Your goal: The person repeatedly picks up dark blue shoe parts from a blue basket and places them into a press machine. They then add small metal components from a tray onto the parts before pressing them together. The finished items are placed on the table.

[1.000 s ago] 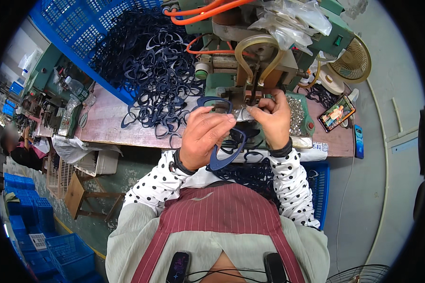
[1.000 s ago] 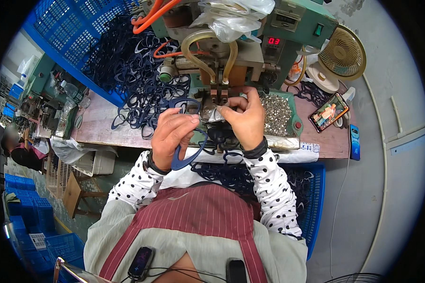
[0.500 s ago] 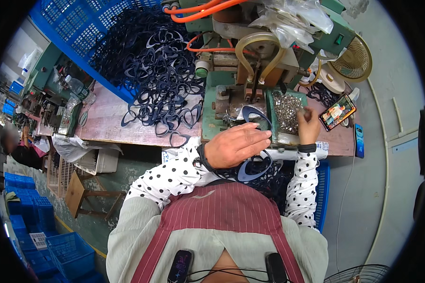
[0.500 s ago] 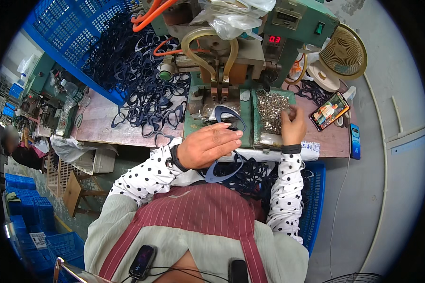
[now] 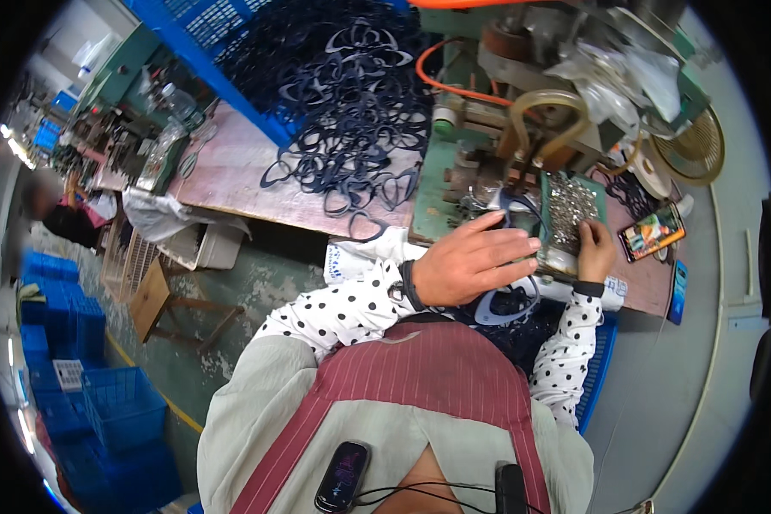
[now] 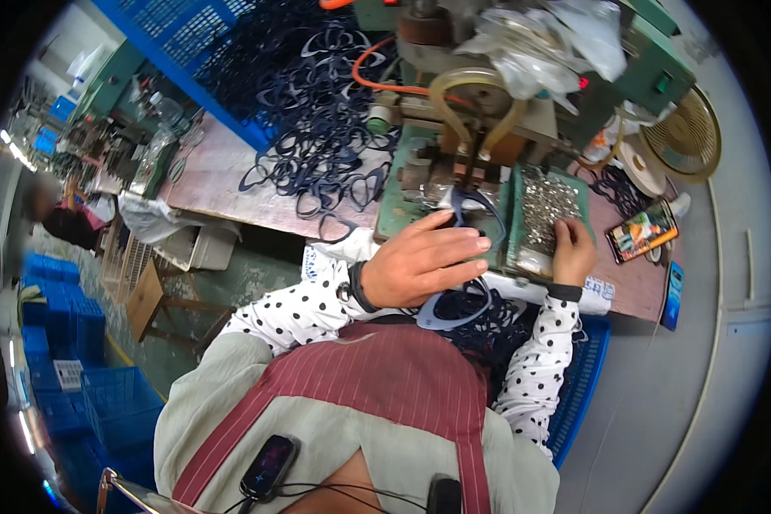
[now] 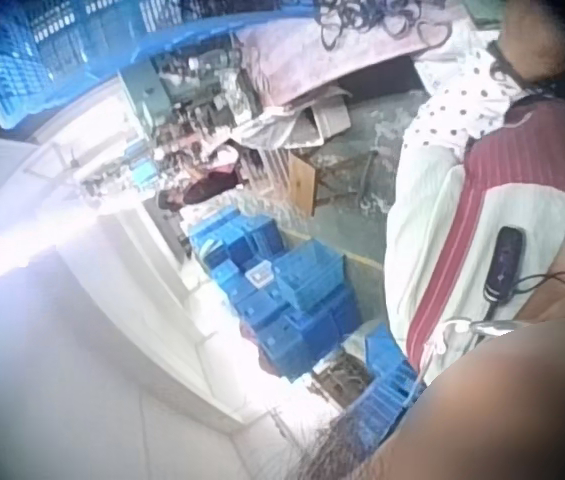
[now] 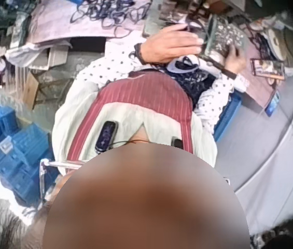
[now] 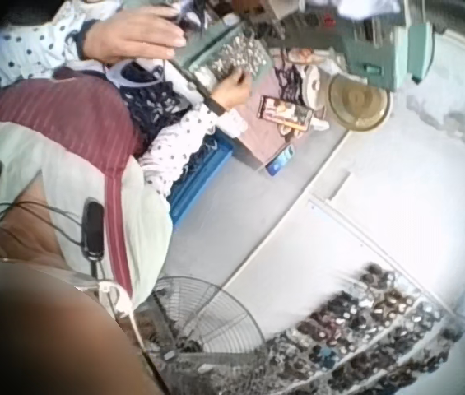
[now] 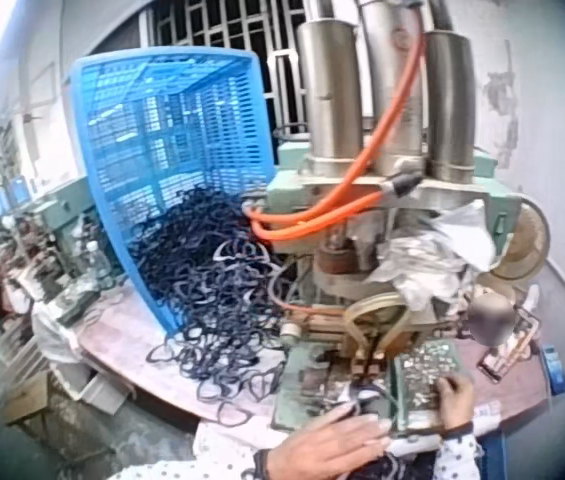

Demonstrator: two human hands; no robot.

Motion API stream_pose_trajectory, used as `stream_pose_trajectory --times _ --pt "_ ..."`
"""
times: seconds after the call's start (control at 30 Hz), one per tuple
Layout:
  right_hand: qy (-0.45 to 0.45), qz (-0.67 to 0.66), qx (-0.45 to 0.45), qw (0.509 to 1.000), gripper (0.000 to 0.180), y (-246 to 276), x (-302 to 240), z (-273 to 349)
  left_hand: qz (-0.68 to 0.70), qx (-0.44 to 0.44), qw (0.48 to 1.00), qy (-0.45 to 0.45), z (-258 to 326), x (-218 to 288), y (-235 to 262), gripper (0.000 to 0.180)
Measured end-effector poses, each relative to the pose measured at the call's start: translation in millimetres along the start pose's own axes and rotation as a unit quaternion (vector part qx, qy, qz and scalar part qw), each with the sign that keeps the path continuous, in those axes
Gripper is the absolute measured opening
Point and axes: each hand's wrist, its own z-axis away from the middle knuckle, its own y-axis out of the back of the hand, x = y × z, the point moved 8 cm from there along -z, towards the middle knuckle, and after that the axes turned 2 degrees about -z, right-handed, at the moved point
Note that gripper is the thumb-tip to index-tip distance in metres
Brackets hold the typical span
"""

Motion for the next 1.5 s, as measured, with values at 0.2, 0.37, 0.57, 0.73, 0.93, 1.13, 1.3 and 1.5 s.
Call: stream_pose_trajectory --times 0.2,0.37,0.57,0.73,0.93,1.13,1.3,1.5 --pt "-0.003 0.045 0.055 0.997 0.017 3 3 8 -0.177 0.094 0.955 0.220 112 -66 28 0.026" --pt "0.009 0.090 0.075 0.993 0.016 2 0 12 -0.345 -0.061 0.859 0.373 196 -128 49 0.019" --pt "0.171 0.223 0.107 0.954 0.012 -4 -35 19 -0.293 0.004 0.896 0.334 170 -157 90 0.011" --pt "0.169 0.249 0.109 0.948 0.012 -9 -35 12 -0.048 0.227 0.829 0.508 137 -179 119 0.022" --pt "0.084 0.078 0.085 0.990 0.008 -3 -60 3 -0.181 0.177 0.942 0.219 44 -98 93 0.025" --pt "0.054 -0.163 -0.014 0.985 0.013 -15 -132 7 -0.129 0.083 0.988 -0.011 -16 -16 34 0.032" --pt "0.027 -0.236 -0.128 0.963 0.015 -33 -175 22 -0.035 0.061 0.997 -0.038 -24 -5 18 0.032" --pt "-0.036 -0.286 -0.121 0.950 0.039 -55 -180 17 0.033 0.042 0.997 -0.054 -25 -1 16 0.036"
